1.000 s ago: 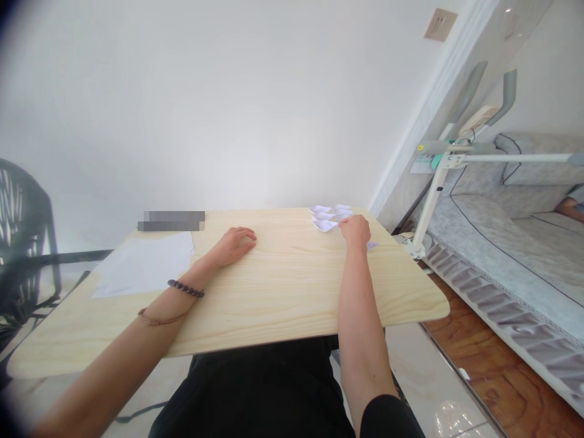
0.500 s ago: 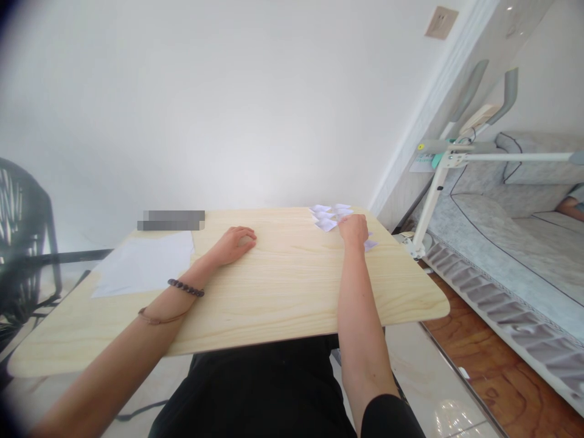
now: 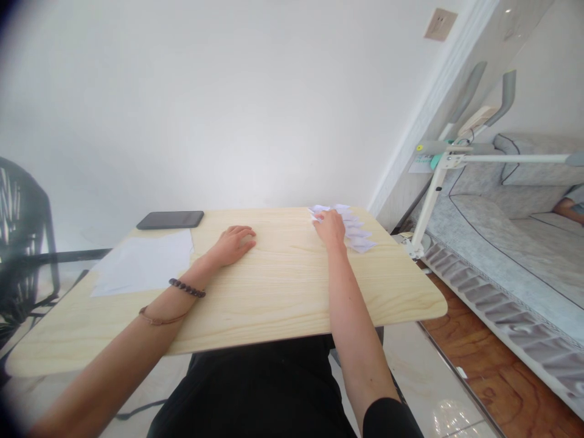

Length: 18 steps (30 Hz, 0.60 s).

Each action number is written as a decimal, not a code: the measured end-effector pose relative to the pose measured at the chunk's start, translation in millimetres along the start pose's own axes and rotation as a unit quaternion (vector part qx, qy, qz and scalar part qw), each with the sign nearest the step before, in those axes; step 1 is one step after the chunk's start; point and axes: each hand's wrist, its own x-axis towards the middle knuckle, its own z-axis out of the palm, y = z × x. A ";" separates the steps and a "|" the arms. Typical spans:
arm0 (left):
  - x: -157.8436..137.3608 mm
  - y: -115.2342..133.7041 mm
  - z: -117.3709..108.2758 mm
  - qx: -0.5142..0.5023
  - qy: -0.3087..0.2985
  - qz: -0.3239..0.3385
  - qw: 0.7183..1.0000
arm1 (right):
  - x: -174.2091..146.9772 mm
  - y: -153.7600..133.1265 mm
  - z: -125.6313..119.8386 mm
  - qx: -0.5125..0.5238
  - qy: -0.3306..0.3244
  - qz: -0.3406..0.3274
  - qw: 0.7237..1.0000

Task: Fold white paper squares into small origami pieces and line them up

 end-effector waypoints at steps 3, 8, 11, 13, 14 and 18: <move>-2.6 1.4 1.7 0.043 -0.014 -0.016 0.999 | -8.9 -27.8 13.1 -0.008 -0.003 -0.079 0.997; -4.3 9.5 -6.8 0.059 -0.063 -0.010 0.996 | -34.6 -73.5 35.3 -0.009 -0.070 -0.196 0.978; -4.9 7.8 -24.1 0.041 -0.153 -0.029 0.987 | -48.0 -88.9 43.7 -0.018 -0.102 -0.236 0.966; -8.3 -1.9 -42.1 0.041 -0.183 -0.044 0.981 | -52.6 -93.0 46.7 -0.024 -0.110 -0.254 0.961; -11.7 -9.5 -52.7 0.039 -0.201 -0.069 0.976 | -53.6 -93.7 47.7 -0.026 -0.112 -0.256 0.960; -34.4 -50.9 -94.9 0.027 -0.253 -0.177 0.951 | -53.2 -92.9 50.5 -0.031 -0.118 -0.249 0.961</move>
